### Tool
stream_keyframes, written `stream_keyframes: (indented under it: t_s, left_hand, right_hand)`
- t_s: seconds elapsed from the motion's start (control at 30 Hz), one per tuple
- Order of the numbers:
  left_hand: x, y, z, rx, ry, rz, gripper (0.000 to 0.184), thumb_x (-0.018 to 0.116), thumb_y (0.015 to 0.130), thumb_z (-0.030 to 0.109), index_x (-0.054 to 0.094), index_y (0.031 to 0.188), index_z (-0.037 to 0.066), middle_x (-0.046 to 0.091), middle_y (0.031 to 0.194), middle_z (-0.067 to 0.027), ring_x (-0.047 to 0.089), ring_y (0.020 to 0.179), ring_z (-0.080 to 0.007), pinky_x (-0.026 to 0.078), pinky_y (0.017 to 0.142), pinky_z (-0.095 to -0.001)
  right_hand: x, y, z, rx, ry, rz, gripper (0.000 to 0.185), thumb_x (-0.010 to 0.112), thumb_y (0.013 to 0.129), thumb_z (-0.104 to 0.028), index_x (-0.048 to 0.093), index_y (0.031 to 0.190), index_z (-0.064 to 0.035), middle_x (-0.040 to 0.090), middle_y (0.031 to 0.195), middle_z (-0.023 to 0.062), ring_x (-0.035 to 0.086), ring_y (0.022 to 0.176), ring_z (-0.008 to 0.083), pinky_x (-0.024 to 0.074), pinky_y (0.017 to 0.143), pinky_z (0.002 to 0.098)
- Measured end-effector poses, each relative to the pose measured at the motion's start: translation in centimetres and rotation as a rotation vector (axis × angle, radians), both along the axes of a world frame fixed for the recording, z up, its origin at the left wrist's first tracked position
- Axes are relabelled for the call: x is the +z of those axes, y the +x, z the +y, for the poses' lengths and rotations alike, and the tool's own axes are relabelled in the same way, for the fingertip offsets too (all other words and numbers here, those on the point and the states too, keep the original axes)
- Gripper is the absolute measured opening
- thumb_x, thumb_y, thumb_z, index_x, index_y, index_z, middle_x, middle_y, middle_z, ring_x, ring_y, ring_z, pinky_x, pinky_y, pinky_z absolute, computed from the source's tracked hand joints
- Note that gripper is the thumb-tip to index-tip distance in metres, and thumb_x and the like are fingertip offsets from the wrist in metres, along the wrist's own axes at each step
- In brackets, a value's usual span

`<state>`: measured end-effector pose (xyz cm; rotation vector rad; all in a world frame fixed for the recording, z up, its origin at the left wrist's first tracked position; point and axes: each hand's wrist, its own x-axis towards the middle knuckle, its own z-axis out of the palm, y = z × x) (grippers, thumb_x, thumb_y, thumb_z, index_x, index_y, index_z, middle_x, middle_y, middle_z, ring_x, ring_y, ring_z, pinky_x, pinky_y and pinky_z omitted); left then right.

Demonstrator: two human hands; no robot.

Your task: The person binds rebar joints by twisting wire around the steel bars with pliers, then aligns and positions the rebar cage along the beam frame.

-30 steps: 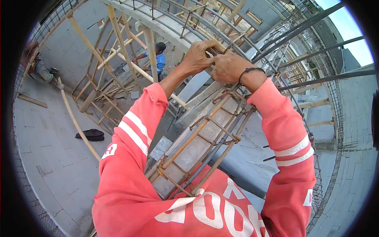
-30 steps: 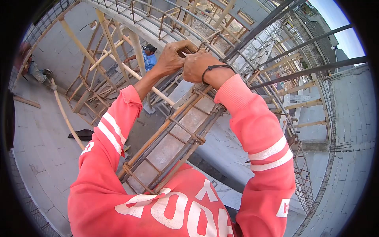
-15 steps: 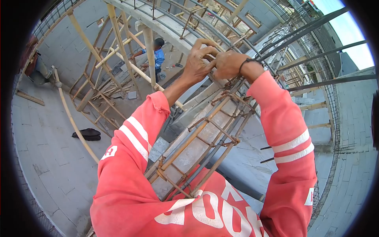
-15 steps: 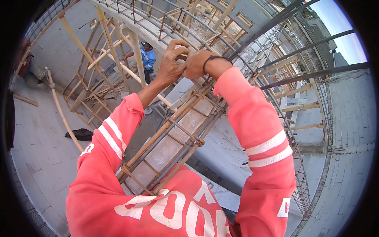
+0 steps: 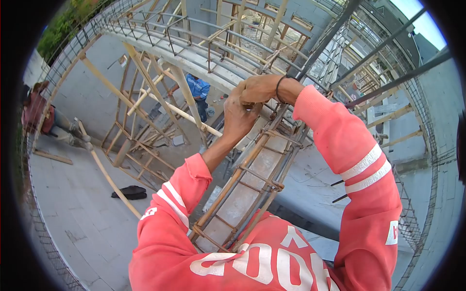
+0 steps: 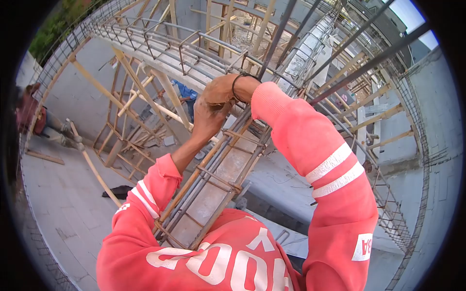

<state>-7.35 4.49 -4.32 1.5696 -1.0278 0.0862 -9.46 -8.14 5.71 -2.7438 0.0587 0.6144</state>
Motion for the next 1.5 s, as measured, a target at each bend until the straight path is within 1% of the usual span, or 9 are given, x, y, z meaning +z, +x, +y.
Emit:
stream_keyframes:
  t_s: [0.13,0.23,0.57,0.93,1.0,1.1,1.13,1.3,1.5]
  left_hand:
    - [1.3,-0.6,0.2,-0.08,-0.057,0.096,0.029,0.077,0.085,0.012,0.068,0.11,-0.001,0.073,0.106,-0.017,0.071,0.097,-0.0254,0.054,0.082,-0.0373]
    - [0.1,-0.9,-0.2,-0.047,-0.104,0.069,0.028,0.071,0.084,0.006,0.063,0.11,-0.001,0.068,0.097,-0.0229,0.067,0.09,-0.0426,0.052,0.075,-0.0454]
    - [-2.6,-0.2,-1.3,-0.056,0.032,0.313,0.018,0.069,0.087,0.005,0.067,0.102,-0.003,0.073,0.087,-0.0199,0.073,0.085,-0.0254,0.054,0.071,-0.0375]
    - [2.0,-0.3,0.0,-0.398,-0.084,1.223,0.035,0.059,0.099,0.002,0.054,0.132,0.01,0.063,0.124,-0.0109,0.063,0.114,-0.0205,0.057,0.084,-0.038]
    - [0.7,-0.4,-0.6,-0.373,-0.095,1.221,0.034,0.059,0.099,0.004,0.054,0.132,0.01,0.063,0.123,-0.0117,0.064,0.113,-0.0217,0.057,0.086,-0.0387]
    - [-0.7,-0.3,-1.1,-0.339,-0.171,1.252,0.037,0.061,0.098,0.003,0.053,0.134,0.01,0.064,0.12,-0.0122,0.065,0.11,-0.0228,0.056,0.087,-0.0386]
    - [-0.4,-0.6,-1.2,-0.348,-0.209,1.278,0.039,0.061,0.097,0.002,0.052,0.134,0.01,0.064,0.119,-0.012,0.066,0.108,-0.0228,0.056,0.086,-0.0382]
    - [0.7,-1.0,-1.1,-0.398,-0.329,1.386,0.047,0.063,0.094,-0.003,0.05,0.137,0.01,0.065,0.115,-0.0111,0.068,0.103,-0.0226,0.056,0.084,-0.0363]
    - [2.4,-1.4,-1.1,-0.31,-0.331,1.449,0.051,0.06,0.092,-0.01,0.047,0.137,0.009,0.065,0.107,-0.0078,0.069,0.098,-0.0194,0.054,0.077,-0.0338]
  right_hand:
    - [0.1,0.3,0.4,0.094,0.084,-0.05,0.035,0.057,0.081,-0.023,0.074,0.102,-0.0012,0.074,0.089,0.0183,0.066,0.08,0.0275,0.0516,0.076,0.0405]
    - [1.8,0.0,1.7,0.078,-0.046,0.096,0.032,0.058,0.084,-0.015,0.076,0.104,0.0025,0.073,0.108,0.0241,0.07,0.099,0.0367,0.0549,0.084,0.0446]
    - [0.4,1.2,1.7,-0.049,-0.087,0.172,0.035,0.052,0.081,-0.016,0.074,0.095,0.008,0.073,0.096,0.0279,0.07,0.087,0.0367,0.0544,0.079,0.0467]
    - [-5.6,3.8,-0.6,-0.061,-0.017,-0.015,0.041,0.052,0.084,-0.022,0.075,0.103,0.0067,0.072,0.105,0.0293,0.072,0.097,0.038,0.0552,0.082,0.0466]
    - [-7.0,4.9,-0.3,-0.167,-0.069,0.16,0.038,0.057,0.088,-0.028,0.076,0.105,0.0003,0.073,0.1,0.021,0.07,0.078,0.0317,0.0555,0.071,0.0449]
    - [-1.2,0.8,2.9,-0.311,-0.122,0.127,0.031,0.06,0.089,-0.026,0.077,0.099,-0.0018,0.074,0.095,0.0166,0.068,0.07,0.0269,0.0555,0.065,0.0414]
    - [-0.4,0.7,3.4,-0.22,-0.347,0.101,0.039,0.067,0.08,-0.029,0.078,0.108,-0.0045,0.076,0.108,0.017,0.073,0.097,0.0375,0.0577,0.081,0.0459]
    - [3.8,0.4,4.2,0.087,-0.441,0.075,0.032,0.072,0.078,-0.021,0.078,0.104,-0.0033,0.076,0.099,0.0197,0.074,0.09,0.0377,0.0593,0.075,0.0441]
    - [12.1,-3.5,5.0,-0.038,-0.365,-0.589,0.019,0.071,0.08,-0.013,0.073,0.092,0.0011,0.073,0.088,0.0224,0.073,0.085,0.0372,0.0598,0.071,0.0439]
